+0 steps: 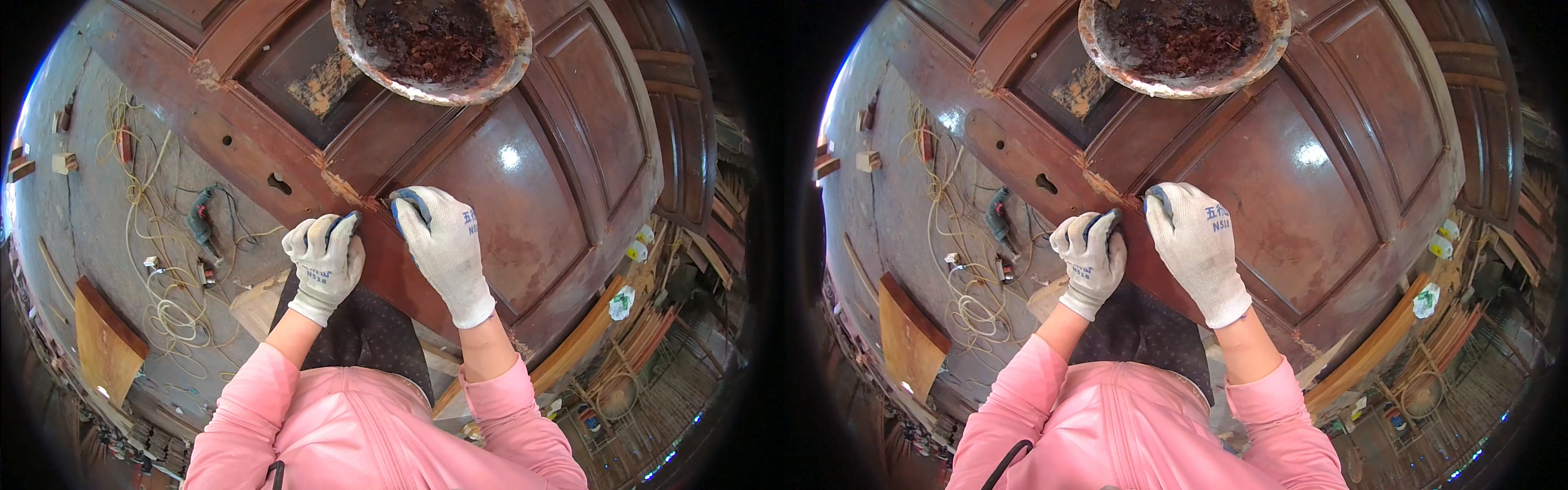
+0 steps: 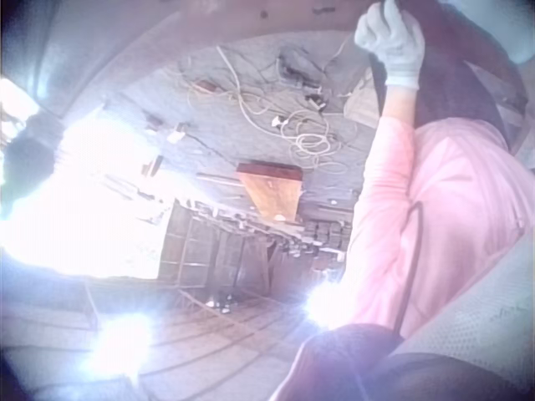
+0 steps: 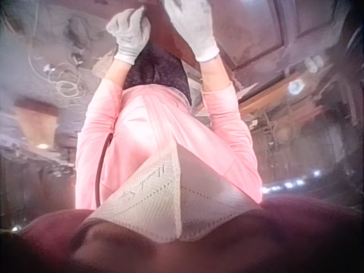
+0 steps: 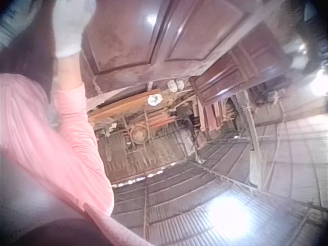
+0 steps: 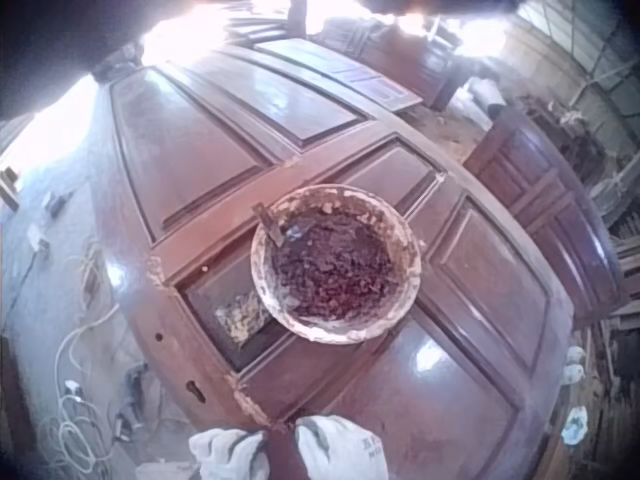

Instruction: The person applies glue to a damaged area on a wooden door and then uses a putty knife to fill the area with a dark paste. The person smooths the paste into the damaged area.

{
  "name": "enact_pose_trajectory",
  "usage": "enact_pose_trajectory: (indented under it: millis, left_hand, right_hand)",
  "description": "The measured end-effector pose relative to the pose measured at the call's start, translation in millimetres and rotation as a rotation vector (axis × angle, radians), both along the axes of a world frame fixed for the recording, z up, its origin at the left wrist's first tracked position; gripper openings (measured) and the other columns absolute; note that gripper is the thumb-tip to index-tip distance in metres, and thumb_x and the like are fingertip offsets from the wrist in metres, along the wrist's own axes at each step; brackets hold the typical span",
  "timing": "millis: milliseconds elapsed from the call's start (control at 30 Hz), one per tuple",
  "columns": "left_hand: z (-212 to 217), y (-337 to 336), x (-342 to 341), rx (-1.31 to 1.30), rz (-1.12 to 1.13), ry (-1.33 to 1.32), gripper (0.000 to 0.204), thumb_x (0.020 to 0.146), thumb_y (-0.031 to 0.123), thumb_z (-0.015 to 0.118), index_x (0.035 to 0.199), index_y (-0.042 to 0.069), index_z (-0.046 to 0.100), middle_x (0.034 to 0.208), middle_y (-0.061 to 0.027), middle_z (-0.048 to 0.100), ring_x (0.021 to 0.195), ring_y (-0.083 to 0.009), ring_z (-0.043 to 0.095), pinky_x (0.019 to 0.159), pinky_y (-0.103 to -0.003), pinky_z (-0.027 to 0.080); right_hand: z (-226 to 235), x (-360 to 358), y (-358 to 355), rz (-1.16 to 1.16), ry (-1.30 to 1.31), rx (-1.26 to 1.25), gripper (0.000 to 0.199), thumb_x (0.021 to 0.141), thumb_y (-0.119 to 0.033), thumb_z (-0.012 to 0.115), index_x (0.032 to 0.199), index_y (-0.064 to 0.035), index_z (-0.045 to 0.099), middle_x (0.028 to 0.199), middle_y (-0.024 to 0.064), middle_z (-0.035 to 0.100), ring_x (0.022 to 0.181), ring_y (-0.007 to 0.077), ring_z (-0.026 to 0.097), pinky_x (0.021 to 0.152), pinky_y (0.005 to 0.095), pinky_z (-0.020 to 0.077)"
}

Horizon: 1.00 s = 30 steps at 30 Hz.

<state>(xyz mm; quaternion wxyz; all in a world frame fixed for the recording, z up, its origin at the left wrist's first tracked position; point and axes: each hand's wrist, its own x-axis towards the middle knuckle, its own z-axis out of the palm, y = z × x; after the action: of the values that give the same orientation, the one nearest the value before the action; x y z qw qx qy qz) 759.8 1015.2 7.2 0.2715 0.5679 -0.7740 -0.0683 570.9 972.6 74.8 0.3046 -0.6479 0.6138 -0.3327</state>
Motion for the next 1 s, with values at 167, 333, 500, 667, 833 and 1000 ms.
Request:
enact_pose_trajectory:
  millis: [167, 333, 500, 667, 833, 1000]
  left_hand:
    - [-1.0, 0.8, -0.4, -0.005, 0.005, 0.001, 0.041, 0.08, 0.011, 0.071, 0.121, 0.015, 0.071, 0.118, -0.0061, 0.059, 0.114, -0.0308, 0.051, 0.1, -0.047, 0.036]
    - [-2.9, -1.3, -0.9, -0.055, 0.023, -0.025, 0.043, 0.078, 0.015, 0.073, 0.121, 0.019, 0.072, 0.118, -0.0027, 0.06, 0.112, -0.0271, 0.053, 0.096, -0.045, 0.038]
    - [-2.5, -0.6, 0.4, -0.042, 0.025, -0.033, 0.043, 0.078, 0.014, 0.073, 0.121, 0.019, 0.072, 0.118, -0.0025, 0.06, 0.111, -0.027, 0.053, 0.096, -0.045, 0.038]
    - [-2.7, -0.5, -1.4, -0.039, 0.019, -0.02, 0.043, 0.078, 0.013, 0.072, 0.121, 0.018, 0.071, 0.119, -0.0035, 0.059, 0.113, -0.0282, 0.052, 0.097, -0.046, 0.037]
    - [-3.3, -0.4, 0.4, -0.042, 0.024, -0.041, 0.044, 0.078, 0.015, 0.073, 0.121, 0.02, 0.071, 0.118, -0.0024, 0.059, 0.111, -0.027, 0.053, 0.095, -0.045, 0.038]
    - [-3.6, -1.1, -0.7, -0.054, 0.03, -0.039, 0.044, 0.077, 0.015, 0.073, 0.122, 0.02, 0.071, 0.118, -0.0026, 0.06, 0.111, -0.0276, 0.054, 0.095, -0.045, 0.039]
  right_hand:
    - [3.3, -6.4, -7.2, 0.063, -0.103, 0.102, 0.013, 0.094, -0.01, 0.069, 0.101, -0.0007, 0.071, 0.095, 0.0182, 0.072, 0.085, 0.0381, 0.07, 0.076, 0.0437, 0.0554]
    - [6.4, -8.3, -5.8, 0.11, -0.026, 0.062, 0.013, 0.094, -0.011, 0.068, 0.101, 0.0, 0.072, 0.095, 0.0191, 0.072, 0.088, 0.0382, 0.07, 0.078, 0.0439, 0.0553]
    - [16.5, -14.9, -3.9, 0.021, -0.035, 0.049, 0.012, 0.094, -0.009, 0.068, 0.1, 0.0006, 0.072, 0.096, 0.0189, 0.073, 0.088, 0.038, 0.07, 0.078, 0.0436, 0.0556]
    - [2.3, -9.1, -3.1, 0.022, -0.047, 0.049, 0.012, 0.094, -0.008, 0.068, 0.1, 0.0008, 0.072, 0.095, 0.019, 0.073, 0.086, 0.0383, 0.07, 0.076, 0.0432, 0.0558]
    - [12.4, -6.0, -3.8, 0.022, -0.114, 0.15, 0.016, 0.095, -0.008, 0.067, 0.104, 0.0034, 0.074, 0.097, 0.0195, 0.075, 0.086, 0.032, 0.073, 0.077, 0.0376, 0.0565]
    - [17.9, -19.0, -5.4, 0.004, -0.059, 0.116, 0.016, 0.095, -0.007, 0.068, 0.105, 0.0037, 0.074, 0.098, 0.0194, 0.075, 0.086, 0.0306, 0.073, 0.077, 0.037, 0.0565]
